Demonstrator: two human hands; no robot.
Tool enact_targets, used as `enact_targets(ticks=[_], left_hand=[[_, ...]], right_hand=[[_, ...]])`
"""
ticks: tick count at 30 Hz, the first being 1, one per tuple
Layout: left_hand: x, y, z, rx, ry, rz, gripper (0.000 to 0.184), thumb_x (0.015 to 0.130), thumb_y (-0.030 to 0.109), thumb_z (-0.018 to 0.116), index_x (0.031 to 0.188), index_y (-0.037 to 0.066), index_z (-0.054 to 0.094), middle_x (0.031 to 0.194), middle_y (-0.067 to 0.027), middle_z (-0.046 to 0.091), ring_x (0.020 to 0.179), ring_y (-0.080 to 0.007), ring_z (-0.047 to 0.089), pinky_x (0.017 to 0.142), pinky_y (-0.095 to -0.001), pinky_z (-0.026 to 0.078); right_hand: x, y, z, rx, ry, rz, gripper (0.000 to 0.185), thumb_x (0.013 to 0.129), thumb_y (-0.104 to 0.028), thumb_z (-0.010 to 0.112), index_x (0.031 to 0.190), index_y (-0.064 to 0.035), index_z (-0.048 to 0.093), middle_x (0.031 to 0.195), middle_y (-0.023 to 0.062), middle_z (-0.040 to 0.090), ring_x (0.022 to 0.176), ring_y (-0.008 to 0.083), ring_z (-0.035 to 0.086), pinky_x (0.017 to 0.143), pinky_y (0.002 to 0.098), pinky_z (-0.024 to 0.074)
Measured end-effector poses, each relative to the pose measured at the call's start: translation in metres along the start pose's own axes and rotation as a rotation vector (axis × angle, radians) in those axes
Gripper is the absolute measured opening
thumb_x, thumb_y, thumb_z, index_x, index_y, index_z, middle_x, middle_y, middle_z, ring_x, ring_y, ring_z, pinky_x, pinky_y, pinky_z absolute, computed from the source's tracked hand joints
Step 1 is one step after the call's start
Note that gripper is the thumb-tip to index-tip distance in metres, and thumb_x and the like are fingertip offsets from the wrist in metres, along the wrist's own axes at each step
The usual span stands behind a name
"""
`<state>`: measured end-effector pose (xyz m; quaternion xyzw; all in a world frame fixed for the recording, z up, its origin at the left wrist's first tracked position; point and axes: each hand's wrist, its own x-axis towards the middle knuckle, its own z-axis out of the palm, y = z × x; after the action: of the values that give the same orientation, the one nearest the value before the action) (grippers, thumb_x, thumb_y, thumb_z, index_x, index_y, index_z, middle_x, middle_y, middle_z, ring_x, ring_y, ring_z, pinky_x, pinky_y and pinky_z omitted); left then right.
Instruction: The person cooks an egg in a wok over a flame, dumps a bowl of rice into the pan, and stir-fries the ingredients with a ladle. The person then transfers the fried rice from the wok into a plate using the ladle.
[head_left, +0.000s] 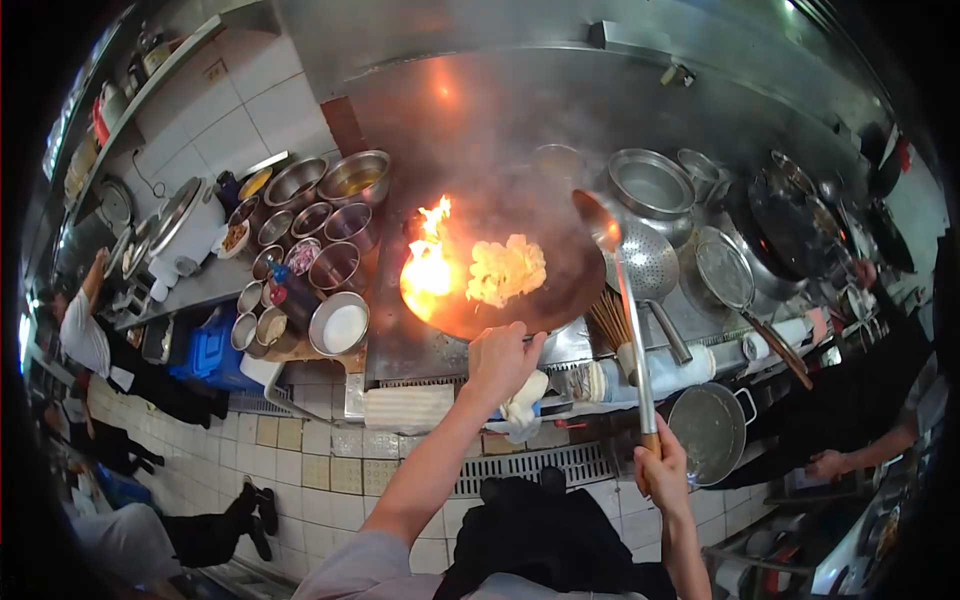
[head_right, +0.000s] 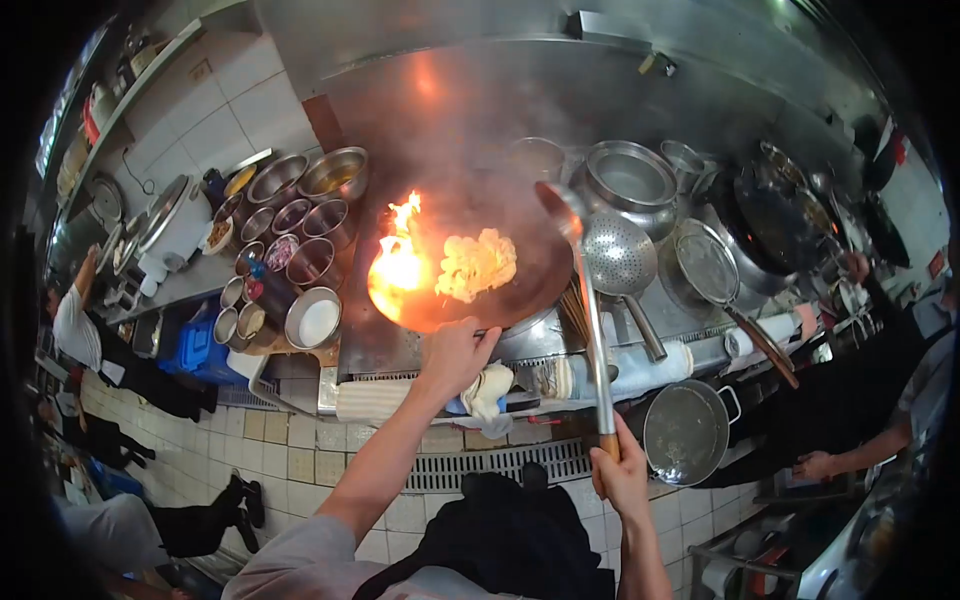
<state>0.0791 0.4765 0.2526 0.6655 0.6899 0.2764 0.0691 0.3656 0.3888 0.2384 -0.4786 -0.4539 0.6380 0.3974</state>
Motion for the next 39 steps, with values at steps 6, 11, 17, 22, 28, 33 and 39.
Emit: enact_targets(ticks=[6, 11, 17, 22, 28, 33, 39], left_hand=[[-0.012, 0.053, -0.061, -0.014, -0.008, -0.117, 0.036, 0.084, 0.035, 0.06, 0.072, 0.002, 0.061, 0.065, -0.0134, 0.064, 0.065, -0.0321, 0.064, 0.06, -0.0434, 0.049], [0.014, 0.019, -0.019, -0.022, 0.136, -0.131, 0.034, 0.081, 0.034, 0.064, 0.069, 0.002, 0.061, 0.064, -0.0142, 0.063, 0.064, -0.0326, 0.063, 0.058, -0.0436, 0.048], [-0.048, -0.01, 0.049, 0.046, 0.087, -0.12, 0.034, 0.079, 0.033, 0.065, 0.065, 0.003, 0.059, 0.067, -0.017, 0.063, 0.066, -0.0342, 0.063, 0.059, -0.0445, 0.047], [-0.008, 0.016, 0.012, -0.076, 0.068, -0.267, 0.035, 0.078, 0.035, 0.067, 0.064, 0.004, 0.06, 0.067, -0.0175, 0.064, 0.066, -0.0325, 0.064, 0.059, -0.0435, 0.049], [0.013, -0.01, 0.043, -0.061, 0.194, -0.182, 0.037, 0.076, 0.037, 0.067, 0.06, 0.004, 0.059, 0.062, -0.0161, 0.061, 0.062, -0.0324, 0.062, 0.055, -0.0424, 0.048], [-0.014, 0.003, 0.053, 0.1, 0.231, -0.083, 0.036, 0.075, 0.035, 0.068, 0.057, 0.006, 0.056, 0.056, -0.0146, 0.056, 0.057, -0.0327, 0.058, 0.053, -0.0439, 0.046], [0.023, -0.036, 0.074, 0.088, 0.23, -0.183, 0.035, 0.076, 0.032, 0.068, 0.058, 0.006, 0.052, 0.056, -0.0127, 0.053, 0.061, -0.0332, 0.056, 0.06, -0.045, 0.046]], right_hand=[[0.004, 0.023, -0.041, 0.05, 0.134, -0.067, 0.07, 0.081, 0.003, 0.049, 0.145, -0.003, 0.021, 0.055, 0.0, 0.045, 0.033, 0.0077, 0.039, 0.03, 0.0225, 0.0326], [0.026, 0.041, -0.06, 0.073, 0.117, -0.029, 0.067, 0.082, 0.004, 0.05, 0.144, -0.0028, 0.025, 0.056, -0.0009, 0.046, 0.035, 0.0067, 0.039, 0.031, 0.0219, 0.033], [0.026, 0.044, -0.07, 0.018, 0.114, 0.024, 0.066, 0.082, 0.005, 0.049, 0.144, -0.0033, 0.026, 0.058, -0.0001, 0.047, 0.035, 0.0066, 0.04, 0.031, 0.022, 0.0332], [0.037, 0.05, -0.077, 0.071, 0.139, 0.038, 0.066, 0.081, 0.003, 0.049, 0.143, -0.0019, 0.027, 0.055, 0.0001, 0.046, 0.033, 0.0075, 0.039, 0.03, 0.0219, 0.0322], [0.049, 0.037, -0.077, 0.037, 0.129, 0.003, 0.066, 0.082, 0.002, 0.05, 0.143, -0.0024, 0.027, 0.06, 0.0003, 0.048, 0.034, 0.0067, 0.039, 0.031, 0.0216, 0.0316], [0.063, 0.018, -0.074, 0.091, 0.019, -0.063, 0.067, 0.083, 0.005, 0.05, 0.145, -0.0028, 0.024, 0.061, 0.0005, 0.047, 0.036, 0.0068, 0.04, 0.031, 0.0219, 0.0328], [0.106, -0.027, -0.051, 0.079, -0.171, 0.044, 0.067, 0.083, 0.005, 0.05, 0.144, -0.0021, 0.025, 0.058, 0.0008, 0.047, 0.036, 0.0077, 0.04, 0.031, 0.0221, 0.0316]])
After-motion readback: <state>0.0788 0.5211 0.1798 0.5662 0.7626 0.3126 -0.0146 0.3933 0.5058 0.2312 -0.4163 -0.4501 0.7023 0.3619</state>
